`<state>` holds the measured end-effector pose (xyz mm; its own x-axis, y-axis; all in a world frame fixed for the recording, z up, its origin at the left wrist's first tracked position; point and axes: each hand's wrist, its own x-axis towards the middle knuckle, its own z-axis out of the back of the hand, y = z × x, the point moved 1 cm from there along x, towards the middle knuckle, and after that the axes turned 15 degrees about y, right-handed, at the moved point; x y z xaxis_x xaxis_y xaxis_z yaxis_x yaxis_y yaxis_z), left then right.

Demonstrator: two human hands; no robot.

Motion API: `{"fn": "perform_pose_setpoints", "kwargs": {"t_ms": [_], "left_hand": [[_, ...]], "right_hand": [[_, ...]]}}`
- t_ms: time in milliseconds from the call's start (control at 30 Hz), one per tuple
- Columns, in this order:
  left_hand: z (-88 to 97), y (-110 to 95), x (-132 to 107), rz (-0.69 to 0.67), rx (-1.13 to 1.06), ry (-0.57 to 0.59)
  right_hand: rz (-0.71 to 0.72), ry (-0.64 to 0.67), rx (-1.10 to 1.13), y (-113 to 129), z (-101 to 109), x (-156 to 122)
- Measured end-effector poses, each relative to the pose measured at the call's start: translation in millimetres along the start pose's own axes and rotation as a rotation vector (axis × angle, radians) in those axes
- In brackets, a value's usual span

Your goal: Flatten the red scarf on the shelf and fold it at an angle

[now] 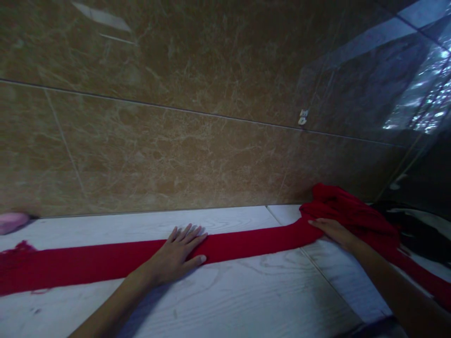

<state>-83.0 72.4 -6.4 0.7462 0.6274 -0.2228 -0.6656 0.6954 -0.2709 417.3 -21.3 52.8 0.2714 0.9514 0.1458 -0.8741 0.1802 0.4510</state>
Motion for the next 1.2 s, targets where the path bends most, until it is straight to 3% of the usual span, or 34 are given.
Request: {"fn": "perform_pose_setpoints", "kwargs": {"t_ms": [100, 267, 467, 600, 700, 833, 933, 1033, 1133, 1200], "left_hand": [[4.8, -6.7, -2.6, 0.028, 0.002, 0.026], [6.2, -9.0, -3.5, 0.059, -0.002, 0.049], [1.8, -3.9, -1.5, 0.016, -0.004, 0.012], [4.3, -7.4, -1.9, 0.056, 0.007, 0.054], [7.1, -10.7, -3.1, 0.038, 0.014, 0.038], [10.1, -14.0, -4.8, 0.055, 0.008, 0.052], [10.7, -14.6, -5.1, 0.066, 0.007, 0.063], [9.2, -12.9, -4.4, 0.044, -0.005, 0.038], [7.9, -11.6, -3.9, 0.035, -0.016, 0.03], [8.4, -12.6, -4.3, 0.048, -0.025, 0.04]], "right_hand": [[0.006, 0.049, 0.113, 17.4, 2.4, 0.4], [0.187, -0.08, 0.133, 79.8, -7.2, -26.9], [0.652, 0.161, -0.111, 175.8, -66.6, -99.2], [0.769, 0.33, -0.318, 210.4, -111.6, -131.4], [0.831, 0.416, -0.37, 228.1, -122.5, -141.6], [0.88, 0.396, -0.366, 248.4, -124.7, -143.8], [0.951, 0.379, -0.38, 255.0, -143.9, -146.9], [1.008, 0.449, -0.387, 253.2, -163.9, -152.9], [0.97, 0.514, -0.185, 242.9, -154.1, -144.4], [0.816, 0.465, 0.048, 227.2, -131.3, -119.3]]}}
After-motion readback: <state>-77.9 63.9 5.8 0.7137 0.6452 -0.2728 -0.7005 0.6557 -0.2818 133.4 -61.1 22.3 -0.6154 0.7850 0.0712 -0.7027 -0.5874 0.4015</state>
